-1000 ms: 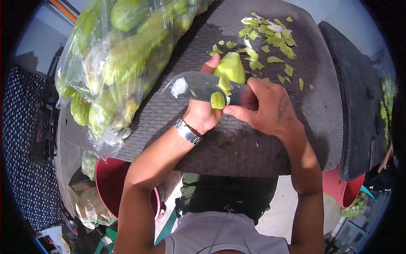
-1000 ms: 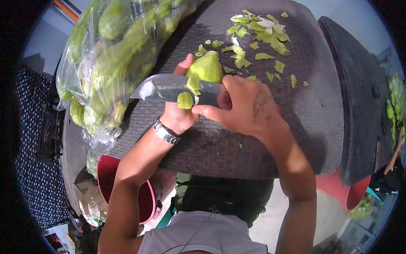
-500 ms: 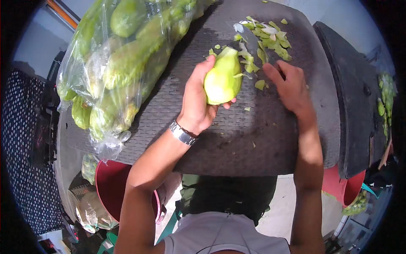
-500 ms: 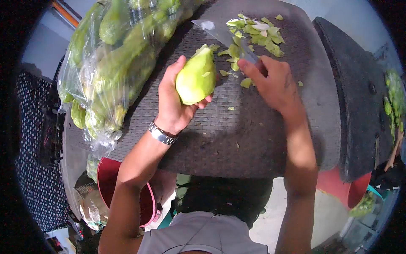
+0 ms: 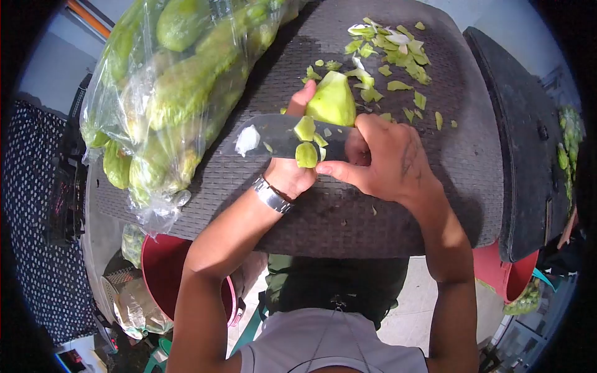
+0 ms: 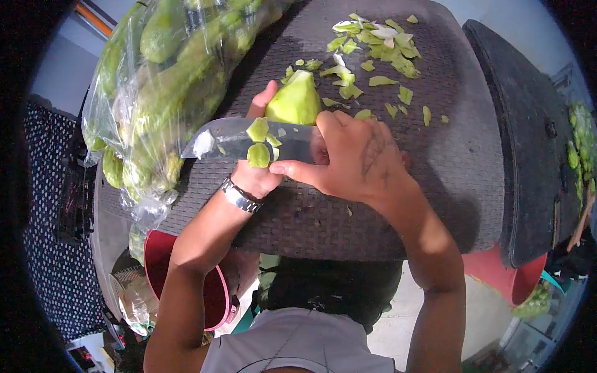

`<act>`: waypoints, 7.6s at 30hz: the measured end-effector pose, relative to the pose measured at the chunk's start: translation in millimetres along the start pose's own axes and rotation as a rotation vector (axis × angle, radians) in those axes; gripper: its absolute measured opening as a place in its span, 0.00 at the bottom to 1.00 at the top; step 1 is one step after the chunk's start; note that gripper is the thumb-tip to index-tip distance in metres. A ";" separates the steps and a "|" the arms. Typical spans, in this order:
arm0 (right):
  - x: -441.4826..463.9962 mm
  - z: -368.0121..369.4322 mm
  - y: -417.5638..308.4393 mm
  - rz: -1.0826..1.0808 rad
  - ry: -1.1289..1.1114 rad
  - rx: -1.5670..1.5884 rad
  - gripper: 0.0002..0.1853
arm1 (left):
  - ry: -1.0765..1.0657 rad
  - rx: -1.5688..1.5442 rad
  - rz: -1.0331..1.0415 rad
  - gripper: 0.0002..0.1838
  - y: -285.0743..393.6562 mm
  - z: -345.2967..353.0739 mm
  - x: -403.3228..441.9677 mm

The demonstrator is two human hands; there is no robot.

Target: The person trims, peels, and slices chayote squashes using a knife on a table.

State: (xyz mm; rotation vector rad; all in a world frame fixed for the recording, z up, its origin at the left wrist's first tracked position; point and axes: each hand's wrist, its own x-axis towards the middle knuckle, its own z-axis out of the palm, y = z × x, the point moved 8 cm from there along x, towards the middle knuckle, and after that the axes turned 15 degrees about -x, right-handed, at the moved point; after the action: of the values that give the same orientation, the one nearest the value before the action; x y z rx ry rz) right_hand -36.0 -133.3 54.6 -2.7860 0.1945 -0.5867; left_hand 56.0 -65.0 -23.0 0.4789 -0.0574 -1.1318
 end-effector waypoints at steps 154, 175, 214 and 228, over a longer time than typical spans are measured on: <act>0.7 -26.3 130.6 0.315 0.041 -0.064 0.32 | 0.110 0.083 0.158 0.31 14.2 0.5 3.1; -5.5 7.7 4.9 -0.016 0.065 -0.221 0.35 | 0.076 -0.063 0.008 0.29 -0.6 0.1 -3.6; 1.2 5.7 11.5 0.017 -0.045 -0.016 0.29 | -0.046 0.074 0.034 0.27 9.0 -2.6 1.3; 5.3 -28.9 59.7 0.336 -0.075 0.053 0.32 | 0.200 0.134 0.093 0.29 13.9 -13.5 -0.1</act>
State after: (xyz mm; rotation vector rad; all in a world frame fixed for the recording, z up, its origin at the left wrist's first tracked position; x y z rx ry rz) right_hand -47.5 -198.2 63.6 -2.6339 0.6067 -0.3971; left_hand 71.7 -55.6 -29.6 0.6998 0.0185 -0.9883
